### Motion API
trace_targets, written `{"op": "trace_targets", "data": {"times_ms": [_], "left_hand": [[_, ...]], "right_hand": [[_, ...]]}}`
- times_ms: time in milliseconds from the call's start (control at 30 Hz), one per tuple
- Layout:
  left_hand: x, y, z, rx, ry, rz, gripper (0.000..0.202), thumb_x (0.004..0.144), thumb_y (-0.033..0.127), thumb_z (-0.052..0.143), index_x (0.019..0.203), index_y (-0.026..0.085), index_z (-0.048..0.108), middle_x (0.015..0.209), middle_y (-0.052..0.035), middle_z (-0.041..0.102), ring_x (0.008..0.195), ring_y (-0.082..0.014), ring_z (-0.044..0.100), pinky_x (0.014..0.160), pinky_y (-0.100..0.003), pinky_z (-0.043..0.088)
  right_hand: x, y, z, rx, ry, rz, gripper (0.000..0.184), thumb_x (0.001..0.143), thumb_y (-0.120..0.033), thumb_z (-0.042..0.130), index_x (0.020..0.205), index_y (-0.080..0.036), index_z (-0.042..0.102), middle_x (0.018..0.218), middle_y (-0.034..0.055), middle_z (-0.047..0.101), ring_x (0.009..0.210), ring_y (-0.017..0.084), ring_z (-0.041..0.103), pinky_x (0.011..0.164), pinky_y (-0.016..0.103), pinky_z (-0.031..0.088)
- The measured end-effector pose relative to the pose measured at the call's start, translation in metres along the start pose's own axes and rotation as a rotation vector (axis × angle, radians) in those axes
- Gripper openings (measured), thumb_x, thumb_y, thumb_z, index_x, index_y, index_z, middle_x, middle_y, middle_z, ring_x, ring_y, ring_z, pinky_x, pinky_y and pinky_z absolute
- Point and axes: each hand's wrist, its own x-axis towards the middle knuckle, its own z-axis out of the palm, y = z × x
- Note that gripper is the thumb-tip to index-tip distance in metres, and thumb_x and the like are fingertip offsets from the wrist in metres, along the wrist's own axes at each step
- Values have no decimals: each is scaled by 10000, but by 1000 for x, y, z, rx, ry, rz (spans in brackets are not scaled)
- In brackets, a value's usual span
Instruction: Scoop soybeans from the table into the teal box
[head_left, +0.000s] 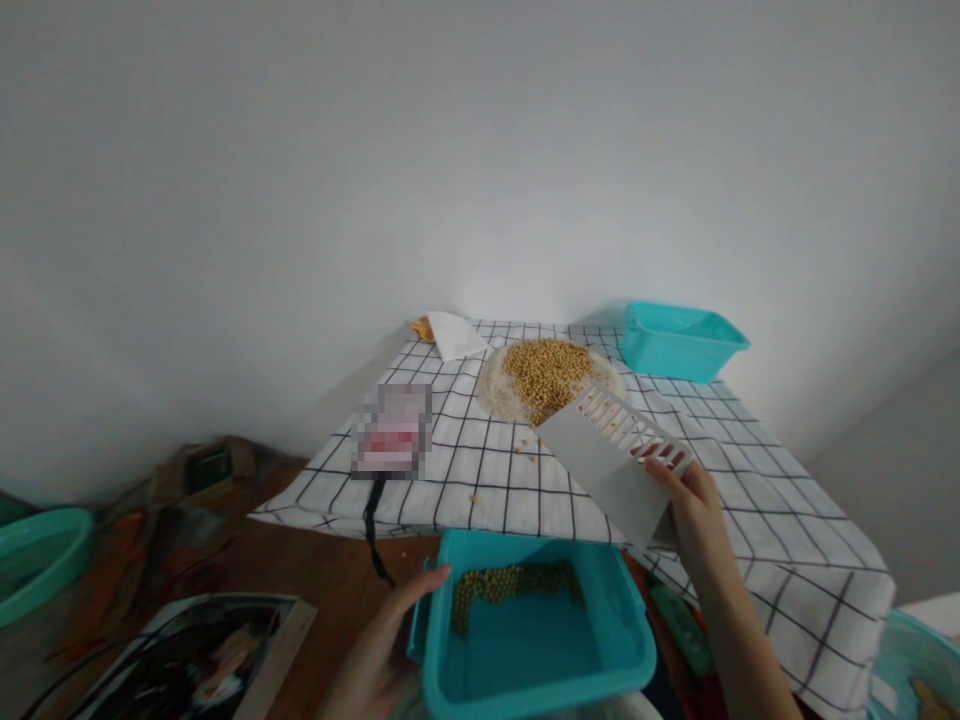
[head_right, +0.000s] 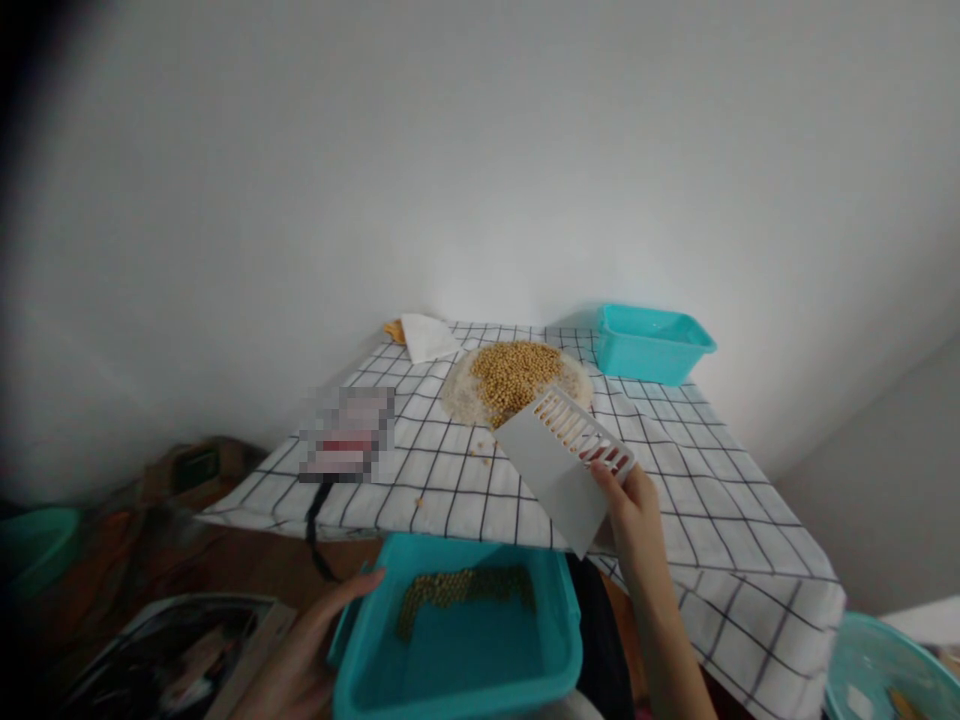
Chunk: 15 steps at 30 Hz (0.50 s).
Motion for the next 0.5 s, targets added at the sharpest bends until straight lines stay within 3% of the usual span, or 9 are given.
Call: {"op": "trace_targets", "data": {"times_ms": [133, 233, 367, 500], "left_hand": [[7, -2, 1, 1, 6, -52, 305, 541, 537, 768, 723, 293, 771, 938, -114, 801, 1046, -398, 662, 872, -496, 544], [11, -11, -8, 18, -22, 35, 356, 540, 483, 791, 841, 294, 767, 1052, -110, 779, 1115, -390, 626, 927, -491, 513], [12, -20, -19, 51, 82, 64, 284, 573, 469, 779, 770, 265, 773, 1052, -129, 776, 1163, -404, 590, 983, -512, 468], [10, -23, -18, 15, 47, 75, 341, 545, 441, 798, 842, 274, 783, 1108, -115, 763, 1152, -399, 600, 963, -489, 493]], "right_hand": [[2, -2, 3, 23, 8, -14, 322, 719, -440, 673, 912, -184, 706, 876, 75, 740, 776, 270, 653, 631, 321, 470], [2, -4, 6, 33, 24, -4, 323, 709, -438, 677, 902, -181, 709, 841, 77, 740, 753, 272, 654, 622, 327, 471], [3, -1, 6, 95, 2, 20, 302, 717, -420, 686, 901, -181, 702, 853, 73, 736, 725, 251, 648, 614, 320, 468], [6, 5, 4, 70, 13, -15, 301, 729, -413, 691, 922, -181, 705, 908, 77, 735, 782, 255, 651, 633, 316, 469]]}}
